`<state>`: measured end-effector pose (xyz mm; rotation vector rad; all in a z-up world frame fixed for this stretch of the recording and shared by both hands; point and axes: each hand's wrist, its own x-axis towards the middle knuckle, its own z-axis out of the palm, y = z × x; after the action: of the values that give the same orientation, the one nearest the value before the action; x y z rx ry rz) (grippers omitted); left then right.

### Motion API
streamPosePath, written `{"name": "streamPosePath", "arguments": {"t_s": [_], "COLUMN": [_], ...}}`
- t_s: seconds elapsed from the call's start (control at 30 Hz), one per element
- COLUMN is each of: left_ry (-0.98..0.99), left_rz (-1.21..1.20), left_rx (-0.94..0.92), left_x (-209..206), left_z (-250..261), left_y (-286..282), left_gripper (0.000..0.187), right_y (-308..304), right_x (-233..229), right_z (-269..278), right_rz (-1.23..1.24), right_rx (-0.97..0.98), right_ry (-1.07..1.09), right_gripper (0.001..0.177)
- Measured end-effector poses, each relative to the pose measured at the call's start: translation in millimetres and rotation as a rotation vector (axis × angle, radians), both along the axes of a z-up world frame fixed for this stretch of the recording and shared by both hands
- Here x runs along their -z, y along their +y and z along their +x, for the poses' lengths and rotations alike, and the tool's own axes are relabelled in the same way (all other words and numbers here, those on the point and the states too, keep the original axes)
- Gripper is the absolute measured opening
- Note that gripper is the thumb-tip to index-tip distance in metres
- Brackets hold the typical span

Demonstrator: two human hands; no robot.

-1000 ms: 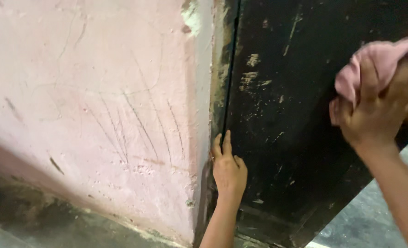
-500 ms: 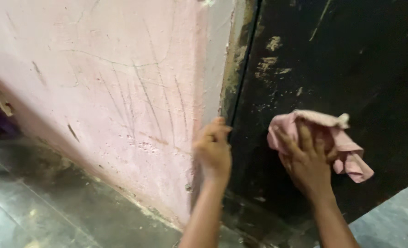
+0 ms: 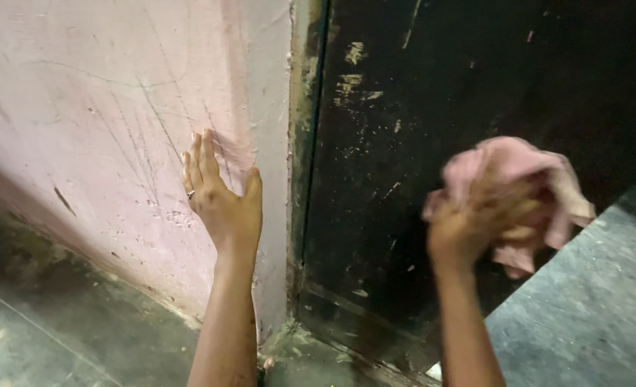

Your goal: The person wipes the surface of a dark wooden door with a pink cloth, rubbing the upper and lower sections repeatedly by hand.

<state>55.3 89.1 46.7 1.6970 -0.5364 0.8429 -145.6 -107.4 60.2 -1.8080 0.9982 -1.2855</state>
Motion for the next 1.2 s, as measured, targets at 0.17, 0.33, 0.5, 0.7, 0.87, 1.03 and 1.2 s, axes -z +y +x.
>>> {"name": "streamPosePath", "arguments": {"t_s": [0.17,0.33,0.5,0.7,0.87,1.03,1.2], "left_ry": [0.022,0.062,-0.03,-0.045,-0.012,0.045,0.06], "left_rz": [-0.026,0.008,-0.007,0.019,0.08,0.078,0.062], "left_rx": [0.056,0.023,0.019,-0.024,-0.052,-0.063,-0.07], "left_x": [-1,-3,1,1,0,2,4], "left_z": [-4,-11,-12,-8,-5,-5,-5], "left_y": [-3,-5,-9,-4,4,-2,-5], "left_gripper": [0.081,0.076,0.075,0.075,0.078,0.079,0.078], "right_y": [0,-35,-70,-80,-71,-39,-26], "right_x": [50,82,36,26,43,60,151], "right_z": [28,27,-23,-46,-20,36,70], "right_rz": [-0.718,-0.945,-1.049,-0.789,-0.585,-0.411,-0.669], "right_rx": [-0.22,-0.394,0.025,0.493,0.538,-0.011,-0.476], "right_ry": [0.612,0.597,0.399,0.132,0.015,0.988,0.614], "right_gripper": [0.077,0.074,0.071,0.079,0.075,0.03,0.082]}}
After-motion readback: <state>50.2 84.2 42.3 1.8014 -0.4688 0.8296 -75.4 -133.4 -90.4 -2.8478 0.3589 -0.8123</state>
